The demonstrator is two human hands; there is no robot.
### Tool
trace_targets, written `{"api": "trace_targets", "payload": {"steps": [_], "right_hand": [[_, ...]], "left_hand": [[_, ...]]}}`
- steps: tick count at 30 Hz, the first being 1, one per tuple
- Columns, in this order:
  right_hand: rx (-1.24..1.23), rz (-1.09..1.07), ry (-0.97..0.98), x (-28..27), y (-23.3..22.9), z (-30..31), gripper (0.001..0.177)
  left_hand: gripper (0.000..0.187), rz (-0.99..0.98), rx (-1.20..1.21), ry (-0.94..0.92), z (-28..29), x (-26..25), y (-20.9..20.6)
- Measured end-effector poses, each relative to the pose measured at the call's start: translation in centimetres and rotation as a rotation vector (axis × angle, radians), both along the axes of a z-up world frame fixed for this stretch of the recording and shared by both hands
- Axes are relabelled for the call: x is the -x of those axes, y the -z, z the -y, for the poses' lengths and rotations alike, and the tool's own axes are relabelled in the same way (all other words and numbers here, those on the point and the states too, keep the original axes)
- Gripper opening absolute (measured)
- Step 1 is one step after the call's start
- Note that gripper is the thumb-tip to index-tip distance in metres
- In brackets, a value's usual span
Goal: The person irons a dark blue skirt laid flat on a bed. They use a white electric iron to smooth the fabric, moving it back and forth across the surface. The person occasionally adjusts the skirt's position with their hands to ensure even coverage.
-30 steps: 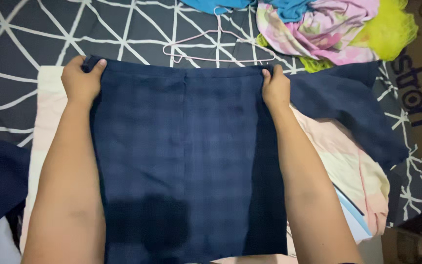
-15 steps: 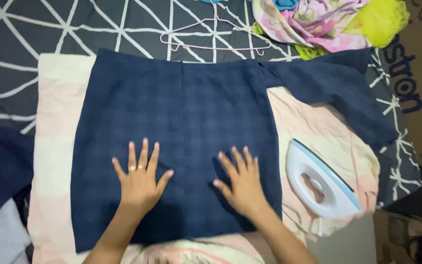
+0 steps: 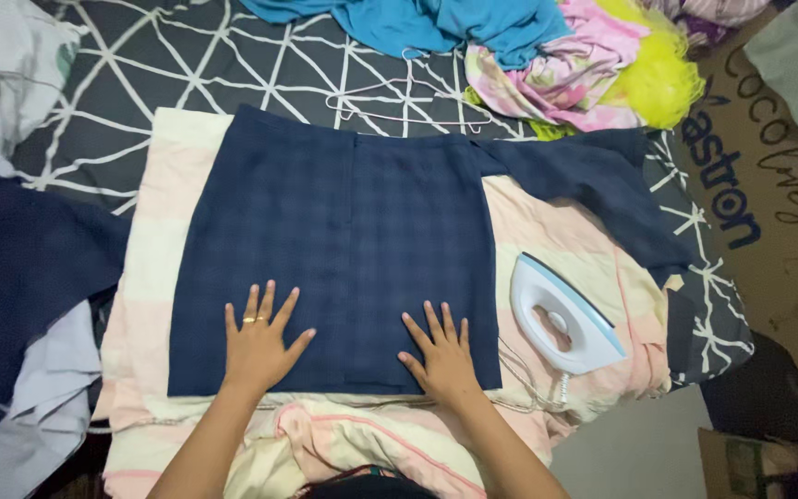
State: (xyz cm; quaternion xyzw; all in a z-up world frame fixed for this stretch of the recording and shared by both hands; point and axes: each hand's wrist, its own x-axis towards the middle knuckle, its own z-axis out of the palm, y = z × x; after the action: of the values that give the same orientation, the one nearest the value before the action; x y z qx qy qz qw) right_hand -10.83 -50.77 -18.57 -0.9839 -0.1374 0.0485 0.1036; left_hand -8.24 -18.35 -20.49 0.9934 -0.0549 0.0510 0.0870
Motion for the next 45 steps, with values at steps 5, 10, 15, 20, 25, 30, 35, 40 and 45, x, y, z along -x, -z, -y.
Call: {"api": "trace_targets", "payload": {"steps": [5, 10, 15, 20, 25, 30, 35, 40, 45], "right_hand": [[-0.050, 0.027, -0.022, 3.0, -1.8, 1.8, 0.072], [-0.210, -0.020, -0.083, 5.1, -2.6, 3.8, 0.076], [-0.333, 0.013, -0.107, 5.2, -3.2, 4.4, 0.059], [-0.365, -0.040, -0.097, 5.2, -3.7, 5.1, 0.050], [-0.379, -0.017, -0.070, 5.8, -3.2, 5.5, 0.052], [-0.352, 0.037, -0.060, 5.9, -2.5, 5.2, 0.046], [-0.380, -0.025, -0.088, 5.8, -2.4, 5.5, 0.047], [-0.343, -0.023, -0.100, 6.0, -2.7, 5.2, 0.059], [-0.342, 0.021, -0.084, 6.2, -2.8, 4.5, 0.054]], "left_hand": [[0.084, 0.006, -0.012, 0.040, -2.7, 3.1, -1.0], [0.093, -0.054, 0.033, 0.236, -4.9, 6.6, -0.7], [0.042, 0.120, 0.177, 0.390, -5.4, 7.2, -0.4], [0.042, 0.117, 0.230, 0.381, -5.8, 7.1, -1.1], [0.045, 0.035, 0.222, 0.391, -6.1, 7.5, -2.2], [0.044, 0.116, 0.203, 0.357, -6.0, 7.9, -1.4], [0.040, 0.208, 0.186, 0.361, -6.4, 8.0, 0.1], [0.033, 0.203, 0.241, 0.320, -6.4, 8.2, 0.5], [0.029, 0.210, 0.290, 0.310, -6.3, 8.2, 0.6]]}}
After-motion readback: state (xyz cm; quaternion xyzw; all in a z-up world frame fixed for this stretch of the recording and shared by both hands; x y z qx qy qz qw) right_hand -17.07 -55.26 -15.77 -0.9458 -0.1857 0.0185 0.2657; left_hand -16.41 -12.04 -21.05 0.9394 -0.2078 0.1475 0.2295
